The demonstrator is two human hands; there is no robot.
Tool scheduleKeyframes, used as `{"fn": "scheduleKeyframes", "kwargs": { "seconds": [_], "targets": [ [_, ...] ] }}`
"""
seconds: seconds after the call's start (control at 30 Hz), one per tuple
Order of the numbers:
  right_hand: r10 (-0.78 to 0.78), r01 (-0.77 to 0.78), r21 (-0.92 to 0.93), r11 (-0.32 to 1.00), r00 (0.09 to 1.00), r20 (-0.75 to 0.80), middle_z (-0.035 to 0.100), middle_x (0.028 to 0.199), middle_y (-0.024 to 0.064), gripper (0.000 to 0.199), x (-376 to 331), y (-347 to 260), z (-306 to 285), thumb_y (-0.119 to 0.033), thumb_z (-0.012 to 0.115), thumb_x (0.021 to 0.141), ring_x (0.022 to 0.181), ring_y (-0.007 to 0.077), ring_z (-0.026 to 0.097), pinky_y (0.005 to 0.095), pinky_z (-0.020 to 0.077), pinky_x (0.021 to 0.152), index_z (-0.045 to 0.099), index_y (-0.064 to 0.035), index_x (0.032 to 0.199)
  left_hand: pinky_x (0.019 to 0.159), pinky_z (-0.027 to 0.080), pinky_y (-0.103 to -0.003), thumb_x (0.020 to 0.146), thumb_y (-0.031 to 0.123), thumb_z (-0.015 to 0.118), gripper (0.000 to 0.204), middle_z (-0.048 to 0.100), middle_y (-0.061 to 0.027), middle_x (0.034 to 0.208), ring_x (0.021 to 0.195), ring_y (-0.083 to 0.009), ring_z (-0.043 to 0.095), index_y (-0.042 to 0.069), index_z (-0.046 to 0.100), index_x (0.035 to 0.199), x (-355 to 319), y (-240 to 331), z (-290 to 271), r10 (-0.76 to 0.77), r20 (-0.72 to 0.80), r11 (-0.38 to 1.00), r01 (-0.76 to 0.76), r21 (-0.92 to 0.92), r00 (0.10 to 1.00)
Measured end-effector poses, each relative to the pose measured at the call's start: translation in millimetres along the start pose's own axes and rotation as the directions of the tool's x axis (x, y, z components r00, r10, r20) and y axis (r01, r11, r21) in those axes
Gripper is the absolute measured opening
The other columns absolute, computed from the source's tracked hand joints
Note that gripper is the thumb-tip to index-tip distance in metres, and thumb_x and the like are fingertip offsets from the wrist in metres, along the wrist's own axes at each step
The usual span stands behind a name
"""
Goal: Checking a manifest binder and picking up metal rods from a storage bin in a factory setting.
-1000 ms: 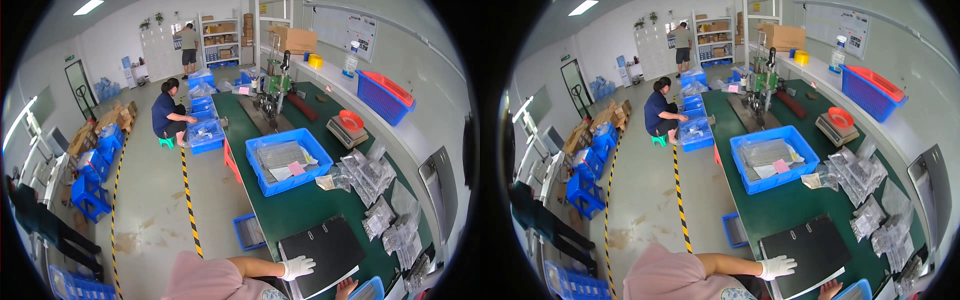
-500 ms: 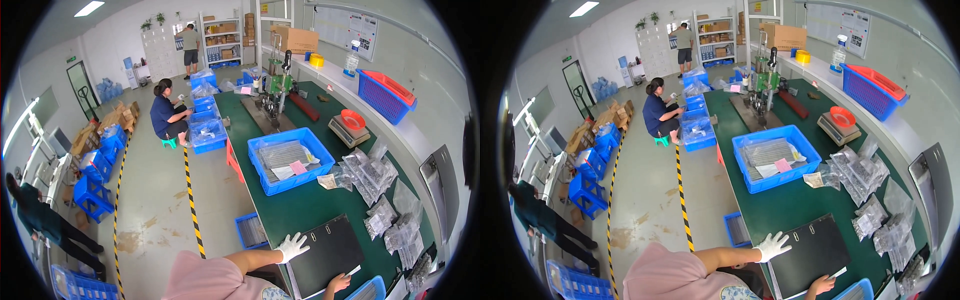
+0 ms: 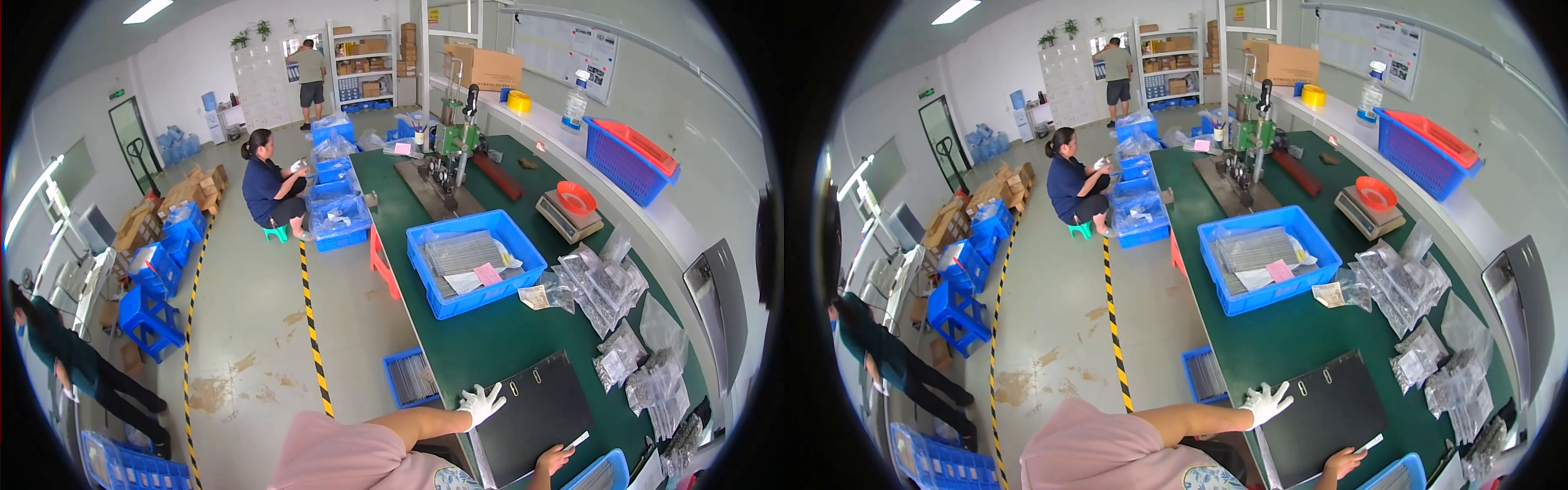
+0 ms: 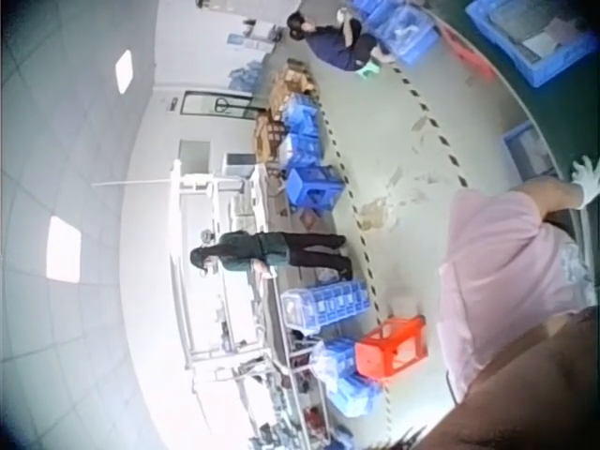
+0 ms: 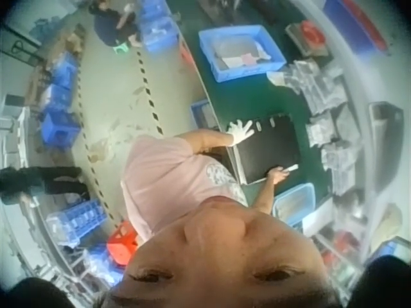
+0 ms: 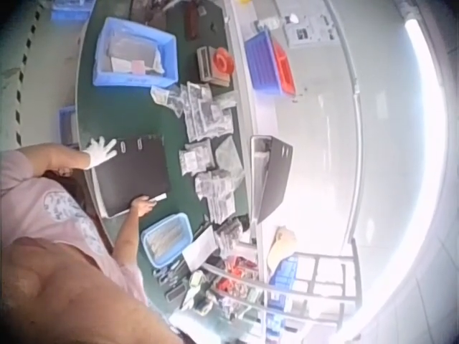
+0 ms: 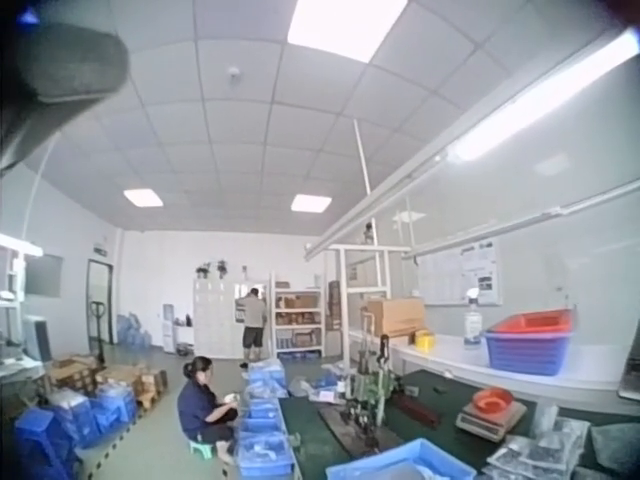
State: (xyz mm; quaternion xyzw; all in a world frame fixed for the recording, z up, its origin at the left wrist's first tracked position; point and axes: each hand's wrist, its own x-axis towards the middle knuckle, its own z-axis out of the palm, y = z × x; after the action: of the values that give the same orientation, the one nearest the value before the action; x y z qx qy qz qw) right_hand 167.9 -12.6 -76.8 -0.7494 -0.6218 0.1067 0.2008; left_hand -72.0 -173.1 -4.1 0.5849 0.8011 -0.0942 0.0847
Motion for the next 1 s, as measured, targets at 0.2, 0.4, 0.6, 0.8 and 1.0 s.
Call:
{"fn": "scheduleKeyframes", "kwargs": {
  "seconds": [0.2, 0.4, 0.6, 0.8, 1.0],
  "targets": [
    [-0.057, 0.037, 0.140, 0.990, 0.988, 0.142, 0.044, 0.116, 0.0277, 0.052, 9.2, 8.6, -9.5, -0.032, 0.037, 0.090, 0.100, 0.0421, 0.049, 0.0469, 0.0415, 0.085, 0.018, -0.0160, 0.136, 0.058, 0.047, -0.062, 0.081, 0.006, 0.046, 0.061, 0.010, -0.0196, 0.145, 0.103, -0.0480, 0.045, 0.024, 0.028, 0.137, -29.6, 17.3, -1.0, -0.039, -0.013, 0.999, 0.039, -0.017, 0.999],
    [-0.056, -0.528, 0.706, 0.472, 0.781, 0.622, 0.052, 0.112, 0.0151, 0.045, 47.7, 90.7, 9.8, -0.041, 0.034, 0.091, 0.101, 0.0304, 0.051, 0.0385, 0.0413, 0.087, 0.041, -0.0138, 0.127, 0.053, 0.049, -0.058, 0.080, 0.009, 0.048, 0.059, 0.014, -0.0223, 0.143, 0.101, -0.0482, 0.047, 0.018, 0.030, 0.135, -45.9, 3.9, -8.7, -0.011, -0.044, 0.997, 0.008, -0.078, 0.999],
    [-0.053, -0.105, 0.555, 0.825, 0.964, 0.261, 0.045, 0.127, 0.0174, 0.052, 6.5, 43.1, -5.7, -0.036, 0.037, 0.092, 0.117, 0.0293, 0.043, 0.0352, 0.0300, 0.101, 0.039, 0.0014, 0.127, 0.093, 0.041, -0.041, 0.074, 0.004, 0.046, 0.063, 0.020, -0.0240, 0.139, 0.107, -0.0382, 0.051, 0.002, 0.025, 0.134, -37.0, -70.3, -21.9, 0.142, 0.068, 0.871, -0.092, -0.483, 0.987],
    [-0.013, -0.030, 0.143, 0.989, 0.956, 0.292, 0.057, 0.106, 0.0186, 0.040, -5.6, -44.0, -73.8, -0.041, 0.038, 0.087, 0.099, 0.0372, 0.053, 0.0435, 0.0424, 0.083, 0.053, -0.0107, 0.108, 0.098, 0.032, -0.033, 0.085, 0.030, 0.050, 0.050, 0.042, -0.0164, 0.131, 0.118, -0.0310, 0.041, 0.004, 0.041, 0.127, -50.2, -128.3, 10.2, -0.176, 0.412, 0.544, 0.437, -0.717, 0.894],
    [-0.105, 0.101, -0.082, 0.992, 0.993, -0.047, 0.056, 0.078, 0.0113, 0.018, -4.1, -0.1, -49.3, -0.024, 0.047, 0.085, 0.073, 0.0324, 0.057, 0.0445, 0.0449, 0.059, 0.050, -0.0081, 0.079, 0.098, 0.032, -0.038, 0.084, 0.039, 0.052, 0.049, 0.047, -0.0137, 0.128, 0.116, -0.0298, 0.043, 0.006, 0.051, 0.120, -45.7, -127.1, 14.3, -0.206, 0.033, 0.796, 0.187, -0.575, 0.978]
  ]
}}
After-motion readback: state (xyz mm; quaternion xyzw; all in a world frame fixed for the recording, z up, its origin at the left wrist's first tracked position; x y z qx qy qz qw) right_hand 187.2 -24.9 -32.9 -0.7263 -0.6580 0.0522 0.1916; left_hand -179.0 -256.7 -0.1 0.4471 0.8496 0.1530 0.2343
